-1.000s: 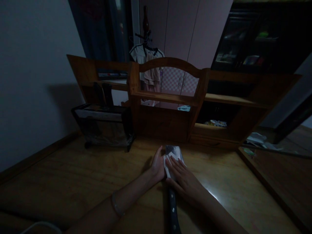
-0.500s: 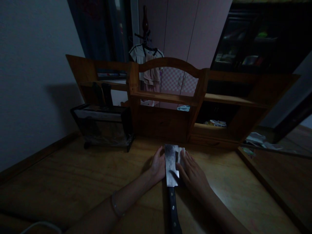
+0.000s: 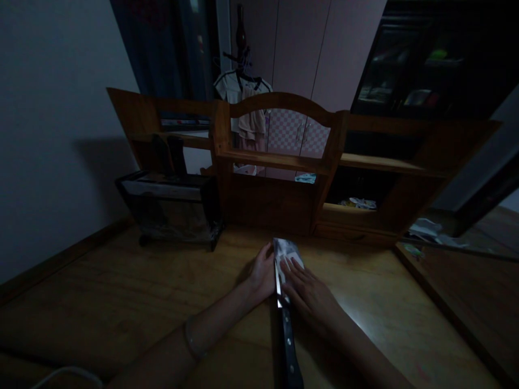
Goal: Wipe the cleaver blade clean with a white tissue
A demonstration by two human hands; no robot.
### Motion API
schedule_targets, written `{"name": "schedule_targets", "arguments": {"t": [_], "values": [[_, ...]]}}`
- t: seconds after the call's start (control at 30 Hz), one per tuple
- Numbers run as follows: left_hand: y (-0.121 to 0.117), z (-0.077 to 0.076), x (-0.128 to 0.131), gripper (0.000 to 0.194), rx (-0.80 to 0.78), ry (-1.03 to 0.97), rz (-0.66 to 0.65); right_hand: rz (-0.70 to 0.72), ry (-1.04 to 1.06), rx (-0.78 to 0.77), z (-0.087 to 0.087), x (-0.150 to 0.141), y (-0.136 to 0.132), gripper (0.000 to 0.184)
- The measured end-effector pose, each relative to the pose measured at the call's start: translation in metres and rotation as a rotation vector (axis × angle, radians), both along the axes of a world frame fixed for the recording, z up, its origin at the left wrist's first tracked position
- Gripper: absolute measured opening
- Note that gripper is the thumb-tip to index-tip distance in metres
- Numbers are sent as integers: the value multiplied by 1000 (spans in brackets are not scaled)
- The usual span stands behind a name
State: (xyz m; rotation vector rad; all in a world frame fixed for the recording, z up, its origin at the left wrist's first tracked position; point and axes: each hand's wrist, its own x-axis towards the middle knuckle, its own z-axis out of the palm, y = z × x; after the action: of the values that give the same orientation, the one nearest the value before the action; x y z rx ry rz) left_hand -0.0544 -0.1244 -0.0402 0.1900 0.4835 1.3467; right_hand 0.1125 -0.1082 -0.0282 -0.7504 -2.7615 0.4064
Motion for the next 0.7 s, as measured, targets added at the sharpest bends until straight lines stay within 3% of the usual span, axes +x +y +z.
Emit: {"name": "schedule_targets", "arguments": {"t": [0.17,0.27,0.43,0.57,0.7], "values": [[0,-3,-1,48,44,-24,11,-184,73,4,-17,8,14,59],[-1,-4,-2,50,70,-38,31,-217,131,41,-22,10,20,59],[-1,1,-5,47,79,-21,123,-118,192,54,-4,6,7,61],[1,3,-8,45,12,6,209,79,94,-19,10,0,-12,59],[2,4,-7,46,-42,52,218,140,46,-41,15,-2,-17,60]]}}
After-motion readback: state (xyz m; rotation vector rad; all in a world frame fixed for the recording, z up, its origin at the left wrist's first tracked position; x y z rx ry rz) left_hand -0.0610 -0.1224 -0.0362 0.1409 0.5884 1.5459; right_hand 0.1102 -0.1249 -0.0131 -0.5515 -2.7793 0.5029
